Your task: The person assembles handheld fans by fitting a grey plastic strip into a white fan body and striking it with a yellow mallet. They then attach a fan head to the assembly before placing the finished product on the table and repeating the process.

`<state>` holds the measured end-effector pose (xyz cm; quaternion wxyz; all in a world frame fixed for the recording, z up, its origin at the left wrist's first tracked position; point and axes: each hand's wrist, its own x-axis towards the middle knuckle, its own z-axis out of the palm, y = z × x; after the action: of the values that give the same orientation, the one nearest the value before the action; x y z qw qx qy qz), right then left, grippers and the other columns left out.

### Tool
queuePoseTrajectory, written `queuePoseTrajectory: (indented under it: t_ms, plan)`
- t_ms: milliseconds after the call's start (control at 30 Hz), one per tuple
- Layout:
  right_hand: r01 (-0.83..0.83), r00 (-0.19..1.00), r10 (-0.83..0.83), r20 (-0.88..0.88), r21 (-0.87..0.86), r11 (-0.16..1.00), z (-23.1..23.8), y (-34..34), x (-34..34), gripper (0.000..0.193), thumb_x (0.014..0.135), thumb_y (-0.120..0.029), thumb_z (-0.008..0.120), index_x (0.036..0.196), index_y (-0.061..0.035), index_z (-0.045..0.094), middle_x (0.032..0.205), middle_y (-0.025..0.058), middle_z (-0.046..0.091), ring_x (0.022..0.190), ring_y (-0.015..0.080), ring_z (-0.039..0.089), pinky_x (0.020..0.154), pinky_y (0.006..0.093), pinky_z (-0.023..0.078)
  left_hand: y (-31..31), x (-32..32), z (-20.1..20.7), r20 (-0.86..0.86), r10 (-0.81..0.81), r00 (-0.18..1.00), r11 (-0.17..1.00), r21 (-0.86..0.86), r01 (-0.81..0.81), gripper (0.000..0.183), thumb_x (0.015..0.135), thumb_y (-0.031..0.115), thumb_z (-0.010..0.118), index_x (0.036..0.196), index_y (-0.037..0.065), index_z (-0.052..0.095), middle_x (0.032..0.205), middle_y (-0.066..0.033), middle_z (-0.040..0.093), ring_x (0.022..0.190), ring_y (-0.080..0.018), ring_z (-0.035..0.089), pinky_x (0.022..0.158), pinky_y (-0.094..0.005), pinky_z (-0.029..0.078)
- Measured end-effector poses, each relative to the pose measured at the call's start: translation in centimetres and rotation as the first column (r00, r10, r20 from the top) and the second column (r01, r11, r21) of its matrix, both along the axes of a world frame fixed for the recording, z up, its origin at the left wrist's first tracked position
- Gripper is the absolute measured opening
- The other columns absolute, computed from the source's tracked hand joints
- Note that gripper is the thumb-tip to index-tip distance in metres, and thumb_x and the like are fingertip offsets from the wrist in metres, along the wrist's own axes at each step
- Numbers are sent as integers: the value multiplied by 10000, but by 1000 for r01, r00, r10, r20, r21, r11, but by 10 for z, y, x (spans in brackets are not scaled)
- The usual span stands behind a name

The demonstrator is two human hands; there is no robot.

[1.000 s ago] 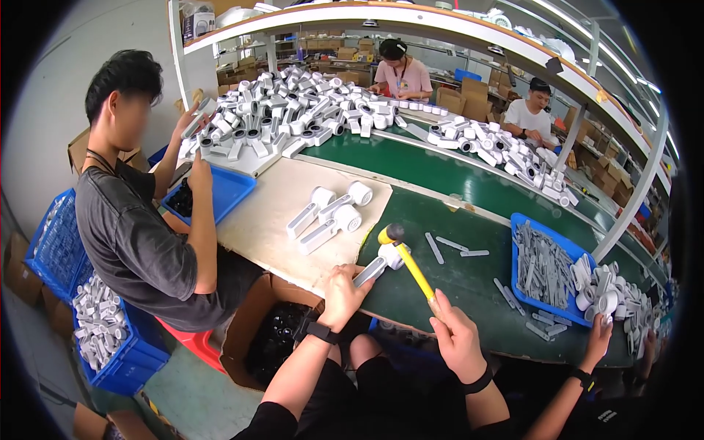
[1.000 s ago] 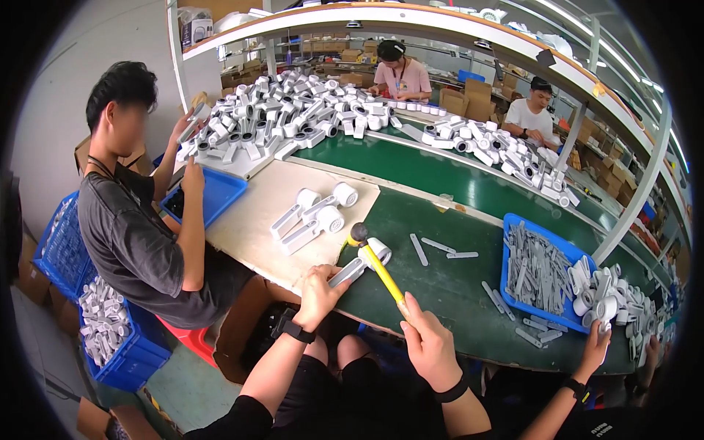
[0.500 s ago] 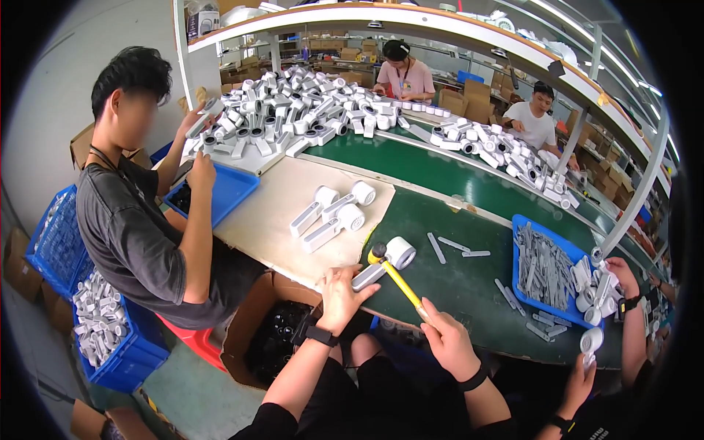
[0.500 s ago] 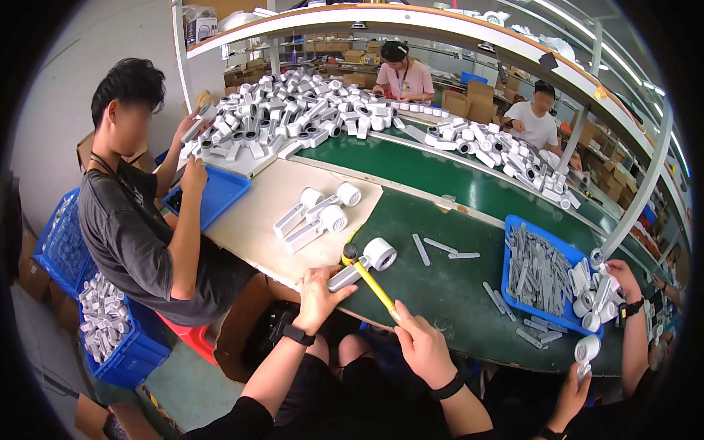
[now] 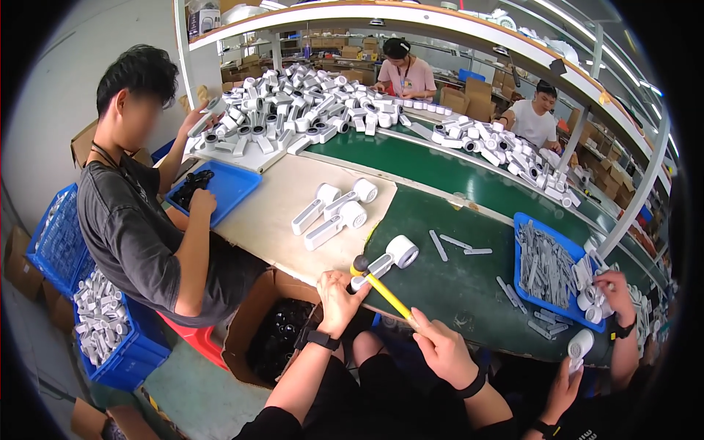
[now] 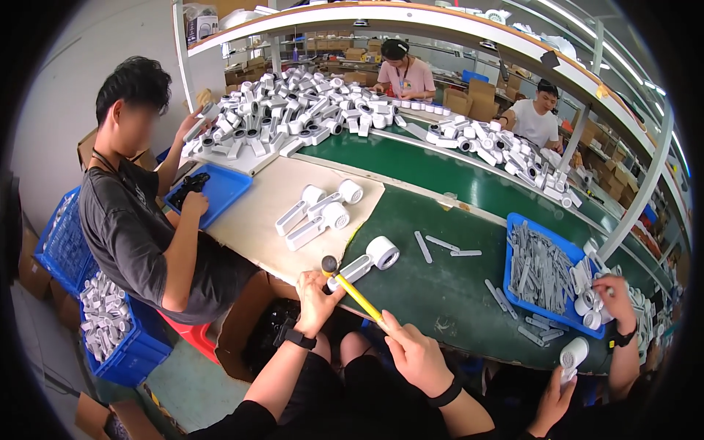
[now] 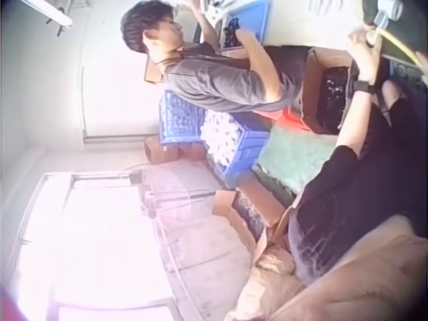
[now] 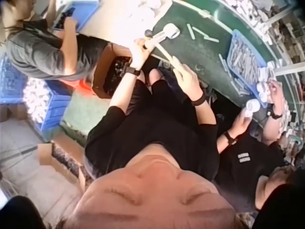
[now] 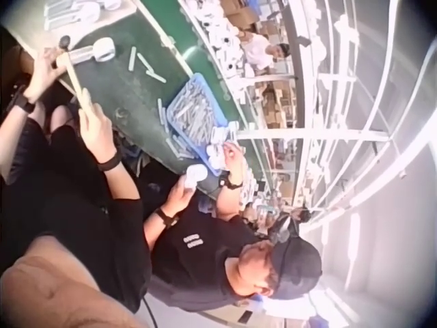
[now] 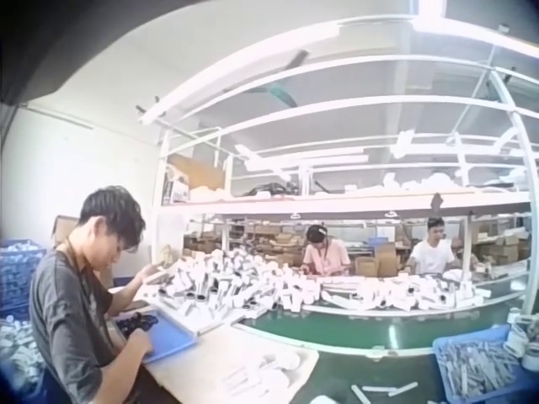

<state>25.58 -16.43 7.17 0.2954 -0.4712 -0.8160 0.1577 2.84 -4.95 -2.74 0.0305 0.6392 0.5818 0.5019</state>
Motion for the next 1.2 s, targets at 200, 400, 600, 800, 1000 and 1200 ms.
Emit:
queuePoseTrajectory:
  t_ms: [200, 400, 600, 800, 1000, 1200]
  plan:
    - [6, 997, -4, -75, 18, 1000, -12, 13, 11, 534, 885, -18, 645, 1402, -63, 518, 871, 161, 635, 742, 335, 633, 673, 388, 506, -5, 1, 11, -38, 16, 999, 999, -32, -17, 332, 699, 318, 836, 813, 33, 708, 846, -127, 622, 940, -340, 518, 863, -441, 396]
    - [151, 988, -148, -41, 99, 984, -24, 33, 27, 526, 893, -19, 638, 1404, -51, 518, 895, 172, 644, 738, 323, 634, 685, 367, 506, -10, -2, 17, -50, 12, 999, 999, -41, -14, 324, 710, 320, 828, 875, 53, 747, 861, -129, 643, 938, -335, 532, 867, -436, 402]
    - [161, 971, -152, -187, 34, 986, -47, 35, 36, 532, 908, -61, 627, 1421, -71, 488, 1052, 215, 668, 906, 387, 664, 765, 413, 535, 11, 15, 34, -378, -28, 925, 999, -47, 11, 442, 762, 327, 780, 1071, 33, 663, 967, -191, 657, 918, -381, 614, 787, -506, 480]
    - [96, 880, -118, -460, -73, 993, -60, 21, 36, 541, 943, -69, 593, 1460, -48, 436, 1289, 208, 620, 1121, 333, 649, 928, 364, 510, 49, -14, 25, -287, -177, 941, 983, -9, 182, 285, 856, 115, 695, 1092, -37, 647, 1025, -241, 654, 1005, -396, 609, 894, -468, 483]
    - [167, 746, -263, -612, -211, 963, -70, -38, 66, 554, 959, -67, 576, 1476, -5, 387, 1368, 201, 577, 1223, 278, 604, 1010, 331, 466, 95, -60, 16, -362, 33, 931, 999, 16, -29, 347, 848, 48, 673, 1168, -19, 557, 1039, -248, 622, 1027, -442, 564, 893, -512, 448]
    - [194, 739, -250, -626, -158, 968, -71, -32, 76, 557, 956, -74, 567, 1480, -24, 387, 1327, 207, 600, 1197, 321, 612, 989, 345, 478, 154, -42, 32, -382, -33, 924, 999, 7, 39, 378, 849, 42, 657, 1199, -8, 523, 1074, -258, 598, 1055, -439, 560, 917, -500, 453]
